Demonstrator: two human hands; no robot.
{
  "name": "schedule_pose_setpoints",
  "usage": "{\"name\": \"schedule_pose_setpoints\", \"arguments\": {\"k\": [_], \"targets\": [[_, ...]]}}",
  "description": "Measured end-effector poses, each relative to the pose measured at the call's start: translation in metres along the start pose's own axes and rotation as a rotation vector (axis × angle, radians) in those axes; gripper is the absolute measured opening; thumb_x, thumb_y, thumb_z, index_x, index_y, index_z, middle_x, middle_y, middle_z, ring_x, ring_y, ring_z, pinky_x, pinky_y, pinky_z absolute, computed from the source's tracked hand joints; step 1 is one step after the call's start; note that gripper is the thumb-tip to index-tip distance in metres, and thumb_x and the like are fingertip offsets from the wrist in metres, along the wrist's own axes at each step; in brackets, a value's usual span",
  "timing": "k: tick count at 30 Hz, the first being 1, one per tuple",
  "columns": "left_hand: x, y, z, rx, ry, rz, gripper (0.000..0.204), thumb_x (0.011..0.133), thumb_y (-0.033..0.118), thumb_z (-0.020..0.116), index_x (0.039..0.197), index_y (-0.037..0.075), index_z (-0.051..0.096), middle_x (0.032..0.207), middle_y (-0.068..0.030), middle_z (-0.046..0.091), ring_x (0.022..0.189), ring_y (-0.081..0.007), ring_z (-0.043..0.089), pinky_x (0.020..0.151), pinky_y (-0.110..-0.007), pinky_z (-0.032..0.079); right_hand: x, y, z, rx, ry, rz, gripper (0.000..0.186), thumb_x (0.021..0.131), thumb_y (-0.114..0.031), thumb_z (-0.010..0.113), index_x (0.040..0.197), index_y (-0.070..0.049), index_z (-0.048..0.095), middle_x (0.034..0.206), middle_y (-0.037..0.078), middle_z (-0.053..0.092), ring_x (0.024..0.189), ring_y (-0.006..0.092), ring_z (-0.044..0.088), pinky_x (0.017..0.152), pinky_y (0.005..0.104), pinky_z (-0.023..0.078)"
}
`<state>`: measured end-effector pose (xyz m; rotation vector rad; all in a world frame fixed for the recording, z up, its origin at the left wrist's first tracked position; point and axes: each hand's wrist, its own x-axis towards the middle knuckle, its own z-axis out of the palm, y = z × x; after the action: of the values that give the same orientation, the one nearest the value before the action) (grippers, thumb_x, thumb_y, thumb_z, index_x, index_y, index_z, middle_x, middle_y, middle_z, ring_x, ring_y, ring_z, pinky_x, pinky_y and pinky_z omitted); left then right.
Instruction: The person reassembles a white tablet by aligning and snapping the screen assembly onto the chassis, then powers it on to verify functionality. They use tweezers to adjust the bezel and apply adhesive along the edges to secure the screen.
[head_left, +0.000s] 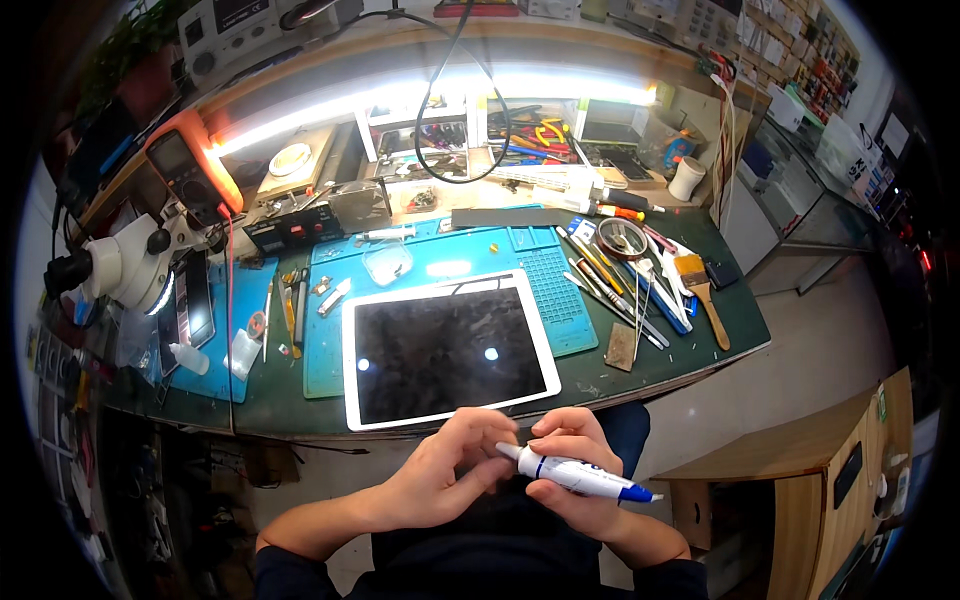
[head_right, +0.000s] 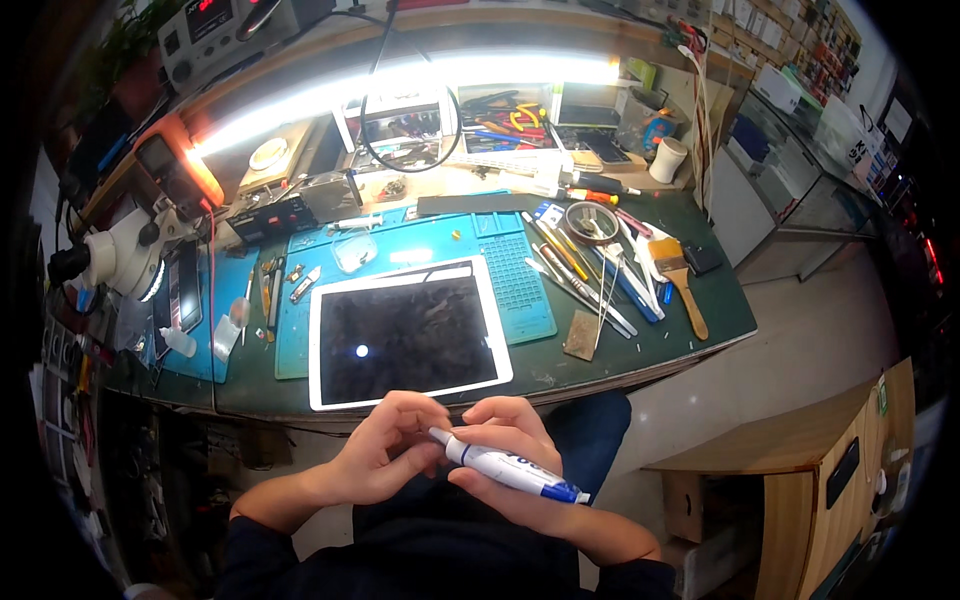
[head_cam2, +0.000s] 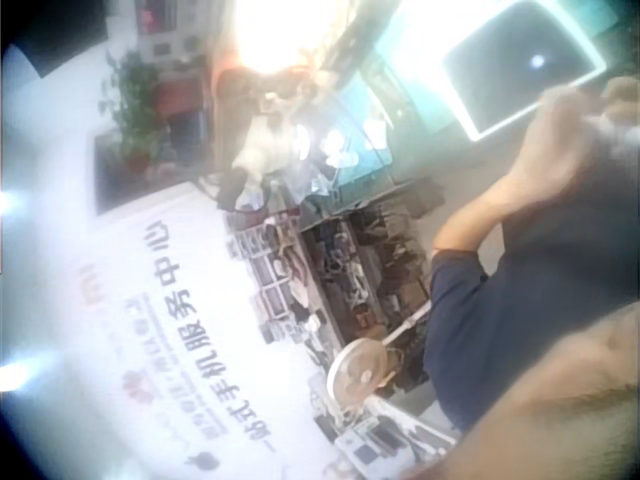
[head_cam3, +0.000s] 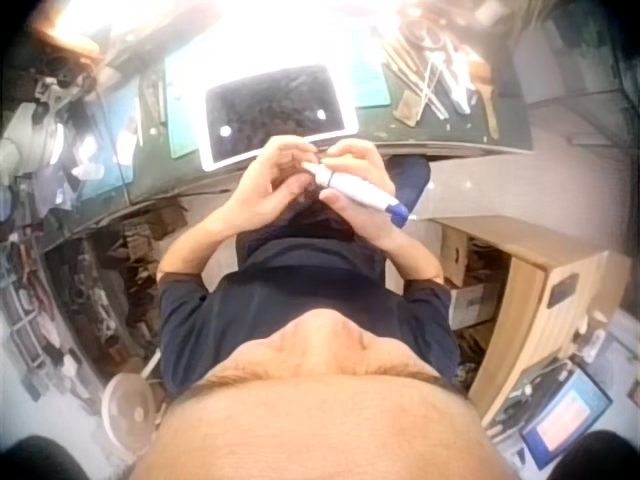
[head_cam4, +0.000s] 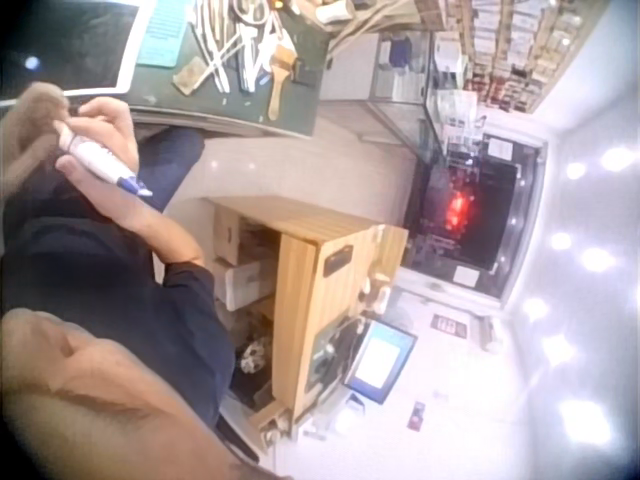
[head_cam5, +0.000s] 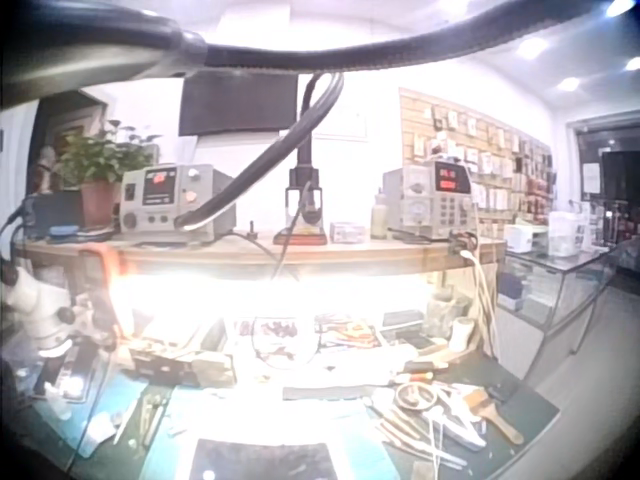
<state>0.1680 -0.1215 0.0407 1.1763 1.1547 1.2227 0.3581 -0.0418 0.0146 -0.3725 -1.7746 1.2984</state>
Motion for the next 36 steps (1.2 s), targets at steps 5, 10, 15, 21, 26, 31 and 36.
{"name": "schedule_pose_setpoints", "arguments": {"k": [5, 10, 15, 21, 26, 31, 36], "targets": [[0.009, 0.012, -0.023, -0.043, -0.181, -0.326, 0.043, 0.113, 0.036, 0.043, 0.087, 0.005, 0.058, 0.063, -0.0004, 0.055, 0.053, -0.0076, 0.050, 0.051, -0.023, 0.041, 0.000, 0.003, -0.007, 0.041, -0.024, -0.082, 0.040, 0.085, -0.023, 0.087, 0.118, -0.006, 0.071, 0.118, 0.013, 0.060, 0.096, 0.0193, 0.065, 0.083, 0.0307, 0.054], [0.059, 0.023, -0.052, 0.353, 0.073, -0.036, 0.033, 0.108, 0.027, 0.055, 0.090, 0.001, 0.064, 0.077, -0.0041, 0.065, 0.069, -0.0118, 0.061, 0.064, -0.029, 0.050, -0.015, 0.022, -0.030, 0.245, 0.286, -0.103, 0.049, 0.093, -0.037, 0.079, 0.125, -0.003, 0.062, 0.127, 0.015, 0.051, 0.091, 0.0173, 0.062, 0.076, 0.0287, 0.055], [0.166, -0.011, -0.116, 1.125, 0.434, 0.459, 0.014, 0.092, 0.017, 0.072, 0.099, 0.006, 0.076, 0.095, -0.0112, 0.069, 0.093, -0.0319, 0.065, 0.084, -0.042, 0.051, 0.006, 0.022, -0.030, 0.386, 0.369, -0.044, 0.058, 0.095, -0.037, 0.076, 0.135, 0.001, 0.058, 0.134, 0.016, 0.047, 0.090, 0.0185, 0.063, 0.077, 0.0305, 0.056], [0.202, -0.036, -0.142, 1.427, 0.391, 0.535, 0.013, 0.091, 0.017, 0.072, 0.099, 0.009, 0.077, 0.098, -0.0106, 0.070, 0.096, -0.0319, 0.067, 0.088, -0.044, 0.053, 0.001, 0.023, -0.036, 0.299, 0.317, 0.001, 0.054, 0.096, -0.033, 0.075, 0.135, 0.001, 0.059, 0.132, 0.017, 0.051, 0.091, 0.0198, 0.065, 0.076, 0.0300, 0.056], [0.153, 0.012, -0.158, 1.068, 0.377, 0.353, 0.019, 0.097, 0.018, 0.068, 0.107, 0.003, 0.073, 0.096, -0.0121, 0.073, 0.085, -0.0239, 0.070, 0.075, -0.037, 0.055, 0.004, 0.029, -0.047, 0.144, 0.304, -0.010, 0.056, 0.097, -0.030, 0.074, 0.139, 0.001, 0.056, 0.138, 0.018, 0.050, 0.106, 0.0218, 0.065, 0.086, 0.0326, 0.061], [0.039, 0.042, -0.199, 0.452, 0.341, -0.435, 0.032, 0.103, 0.025, 0.063, 0.122, -0.001, 0.065, 0.105, -0.0078, 0.070, 0.092, -0.0139, 0.068, 0.074, -0.029, 0.055, 0.016, 0.039, -0.042, 0.201, 0.333, 0.098, 0.055, 0.101, -0.021, 0.069, 0.148, 0.001, 0.049, 0.139, 0.018, 0.056, 0.116, 0.0227, 0.063, 0.098, 0.0369, 0.058], [-0.013, 0.044, -0.173, 0.109, 0.448, -0.685, 0.043, 0.105, 0.021, 0.060, 0.137, -0.008, 0.054, 0.127, -0.0159, 0.061, 0.112, -0.0199, 0.064, 0.099, -0.037, 0.057, 0.049, 0.052, -0.026, 0.091, 0.318, 0.126, 0.056, 0.105, -0.022, 0.062, 0.152, 0.002, 0.042, 0.143, 0.022, 0.055, 0.125, 0.0246, 0.060, 0.107, 0.0353, 0.052]]}}
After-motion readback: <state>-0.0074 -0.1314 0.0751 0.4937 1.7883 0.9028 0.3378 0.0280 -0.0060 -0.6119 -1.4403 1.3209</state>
